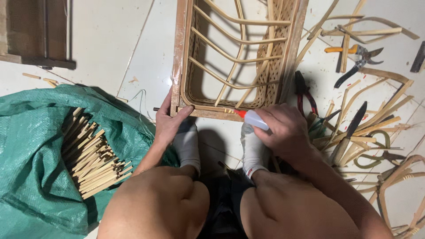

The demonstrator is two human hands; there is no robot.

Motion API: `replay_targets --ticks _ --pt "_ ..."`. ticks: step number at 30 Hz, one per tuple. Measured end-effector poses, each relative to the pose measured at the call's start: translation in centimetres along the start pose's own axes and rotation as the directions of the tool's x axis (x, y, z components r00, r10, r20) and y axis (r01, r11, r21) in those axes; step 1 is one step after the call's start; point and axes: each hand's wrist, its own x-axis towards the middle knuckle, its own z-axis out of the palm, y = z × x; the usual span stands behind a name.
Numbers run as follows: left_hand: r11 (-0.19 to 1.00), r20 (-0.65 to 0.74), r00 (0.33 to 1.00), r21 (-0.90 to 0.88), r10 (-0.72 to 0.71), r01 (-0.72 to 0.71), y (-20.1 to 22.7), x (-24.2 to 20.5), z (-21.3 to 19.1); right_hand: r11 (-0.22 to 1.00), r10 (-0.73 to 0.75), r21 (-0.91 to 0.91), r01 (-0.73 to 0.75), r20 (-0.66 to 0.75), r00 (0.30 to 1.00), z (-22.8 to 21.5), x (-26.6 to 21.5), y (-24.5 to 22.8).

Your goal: The person assembles a rectangular woven basket by hammering its frame, applying glue to the edges, and inserting a curved bamboo strip into the top rim. They use a hammer, glue bottle, and pliers to secure and trim the components.

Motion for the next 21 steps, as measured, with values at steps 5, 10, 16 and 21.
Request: replay_targets --ticks 5,10,16,21 --pt "1.0 0.021 1.0 -0.026 0.018 -0.017 -0.7 0.2 -0.3 0.999 -0.05 0.0 0.05 0.016 0.999 1.2 1.1 -0.4" --pt "0.999 0.031 0.999 0.004 0.036 -0.036 -0.9 0.2 -0.3 0.997 -0.072 -0.022 0.073 0.056 0.996 1.2 1.0 -0.3" --pt "1.0 0.019 1.0 0.024 -0.012 0.012 -0.5 0.1 -0.5 0.999 -0.048 0.017 0.047 0.078 0.996 1.6 1.9 -0.9" --pt "0.997 -0.001 0.999 0.066 -0.036 0.036 -0.5 0.2 -0.4 0.997 -0.039 -0.053 0.05 0.201 0.979 3.2 2.8 -1.1"
